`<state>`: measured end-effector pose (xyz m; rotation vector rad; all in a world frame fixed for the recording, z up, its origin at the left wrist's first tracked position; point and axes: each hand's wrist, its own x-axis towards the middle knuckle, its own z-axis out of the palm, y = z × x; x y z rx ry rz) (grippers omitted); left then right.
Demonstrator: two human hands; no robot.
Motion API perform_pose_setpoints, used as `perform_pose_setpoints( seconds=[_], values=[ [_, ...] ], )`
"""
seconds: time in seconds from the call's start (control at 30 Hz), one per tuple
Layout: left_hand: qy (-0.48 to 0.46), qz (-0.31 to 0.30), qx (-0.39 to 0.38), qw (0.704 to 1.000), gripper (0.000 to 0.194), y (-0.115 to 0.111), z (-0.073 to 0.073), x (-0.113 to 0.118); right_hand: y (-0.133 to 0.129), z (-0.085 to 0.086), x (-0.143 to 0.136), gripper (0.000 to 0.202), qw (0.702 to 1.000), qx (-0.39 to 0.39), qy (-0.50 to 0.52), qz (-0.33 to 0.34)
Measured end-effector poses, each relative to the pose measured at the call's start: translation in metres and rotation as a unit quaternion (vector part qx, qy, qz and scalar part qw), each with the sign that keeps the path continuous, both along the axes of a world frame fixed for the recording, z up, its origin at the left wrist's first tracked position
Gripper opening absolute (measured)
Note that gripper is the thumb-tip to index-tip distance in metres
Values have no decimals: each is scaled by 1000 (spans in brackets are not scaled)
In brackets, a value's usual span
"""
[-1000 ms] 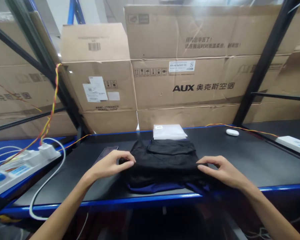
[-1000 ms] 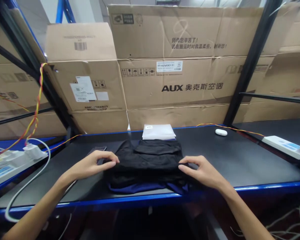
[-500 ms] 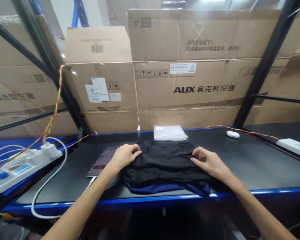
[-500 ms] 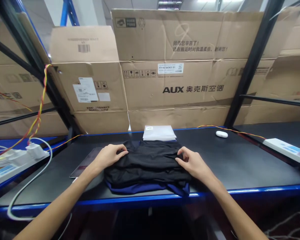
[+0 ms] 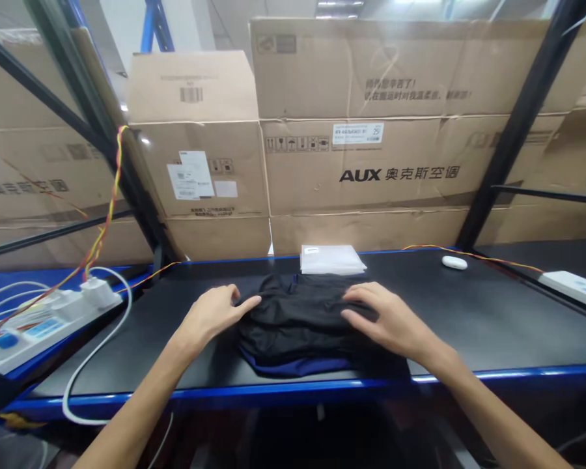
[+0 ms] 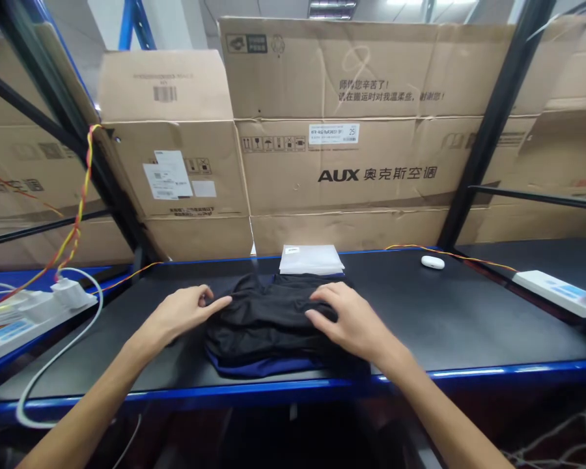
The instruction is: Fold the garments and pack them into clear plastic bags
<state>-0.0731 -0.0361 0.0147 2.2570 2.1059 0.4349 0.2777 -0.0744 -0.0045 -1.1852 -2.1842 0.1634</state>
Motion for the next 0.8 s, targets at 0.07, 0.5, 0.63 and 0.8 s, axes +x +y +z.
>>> perform_pose_setpoints(
  seconds=[0.07, 0.5, 0.63, 0.8],
  values=[
    [24, 12, -37, 999, 57, -5, 1, 1, 1, 4, -22, 41, 997, -43, -32, 55],
    [-111, -45, 100, 988, 17, 3, -7, 24, 6, -14, -46, 61, 971, -164, -122, 123],
    [-285, -115, 136, 942, 17, 3, -7, 50, 7, -11, -26, 59, 980, -146, -116, 74],
    [-339, -200, 127, 910, 17, -1, -10, 93, 14, -22, 10, 58, 985, -107, -135, -29]
  ],
)
